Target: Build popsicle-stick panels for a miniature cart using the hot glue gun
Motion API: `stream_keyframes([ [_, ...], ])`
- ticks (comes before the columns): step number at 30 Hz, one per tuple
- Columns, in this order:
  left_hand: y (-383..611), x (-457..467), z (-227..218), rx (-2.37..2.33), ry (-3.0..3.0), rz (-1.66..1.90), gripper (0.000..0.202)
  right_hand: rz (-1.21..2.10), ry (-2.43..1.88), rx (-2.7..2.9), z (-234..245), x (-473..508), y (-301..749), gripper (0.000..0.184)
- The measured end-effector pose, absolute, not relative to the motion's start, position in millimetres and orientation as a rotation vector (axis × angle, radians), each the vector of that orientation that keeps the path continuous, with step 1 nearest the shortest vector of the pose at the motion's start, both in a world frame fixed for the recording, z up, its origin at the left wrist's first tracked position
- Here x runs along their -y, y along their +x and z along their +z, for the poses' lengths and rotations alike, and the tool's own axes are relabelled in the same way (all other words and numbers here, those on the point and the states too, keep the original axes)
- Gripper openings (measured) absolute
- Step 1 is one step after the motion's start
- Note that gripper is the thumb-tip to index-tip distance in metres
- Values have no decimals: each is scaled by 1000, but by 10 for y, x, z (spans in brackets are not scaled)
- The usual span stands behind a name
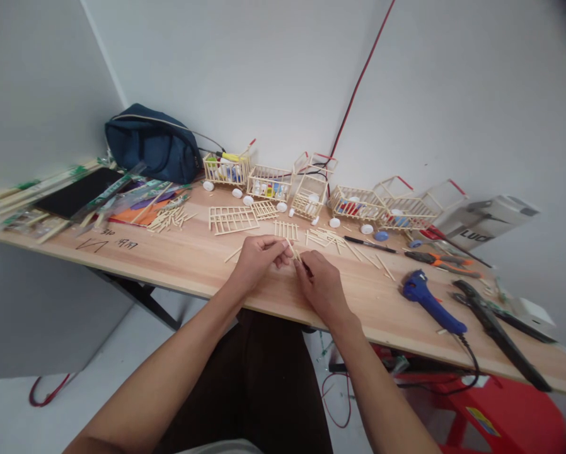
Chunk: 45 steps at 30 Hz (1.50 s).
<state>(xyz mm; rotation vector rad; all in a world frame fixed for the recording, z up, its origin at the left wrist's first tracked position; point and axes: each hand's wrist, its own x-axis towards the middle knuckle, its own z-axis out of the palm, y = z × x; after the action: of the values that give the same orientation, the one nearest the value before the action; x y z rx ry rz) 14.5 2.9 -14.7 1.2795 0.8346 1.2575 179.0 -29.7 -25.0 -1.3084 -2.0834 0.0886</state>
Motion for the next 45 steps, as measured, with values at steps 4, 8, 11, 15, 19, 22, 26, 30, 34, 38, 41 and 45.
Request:
stream_keyframes([
  [4,150,-28,-145,-861,1175,1258,20,125,-1279,2109,-240,302,1784,25],
  [8,147,-20,-128,-882,1117,1255,17,161,-1254,2122,-235,307,1775,25],
  [11,144,-17,-128,-848,1074,1259,18,184,-1238,2127,-233,308,1769,24],
  [15,139,-22,-155,-721,991,1239,23,188,-1251,2111,-239,304,1773,23],
  [19,135,-31,-184,-718,1026,1263,26,172,-1267,2113,-251,302,1780,24],
  [22,135,-36,-189,-750,1064,1272,21,160,-1270,2127,-258,305,1777,24],
  [26,128,-40,-177,-708,999,1211,23,140,-1266,2150,-255,308,1775,23],
  [30,110,-51,-154,-654,842,1113,25,110,-1257,2169,-255,309,1779,24],
  [34,102,-56,-135,-653,788,1070,23,85,-1259,2193,-280,308,1782,23],
  [38,101,-46,-125,-663,783,1073,20,76,-1255,2215,-292,312,1778,22],
  [41,98,-40,-114,-663,778,1058,16,81,-1247,2222,-282,314,1775,22],
  [45,94,-43,-102,-650,775,1021,10,97,-1235,2227,-275,315,1770,22],
])
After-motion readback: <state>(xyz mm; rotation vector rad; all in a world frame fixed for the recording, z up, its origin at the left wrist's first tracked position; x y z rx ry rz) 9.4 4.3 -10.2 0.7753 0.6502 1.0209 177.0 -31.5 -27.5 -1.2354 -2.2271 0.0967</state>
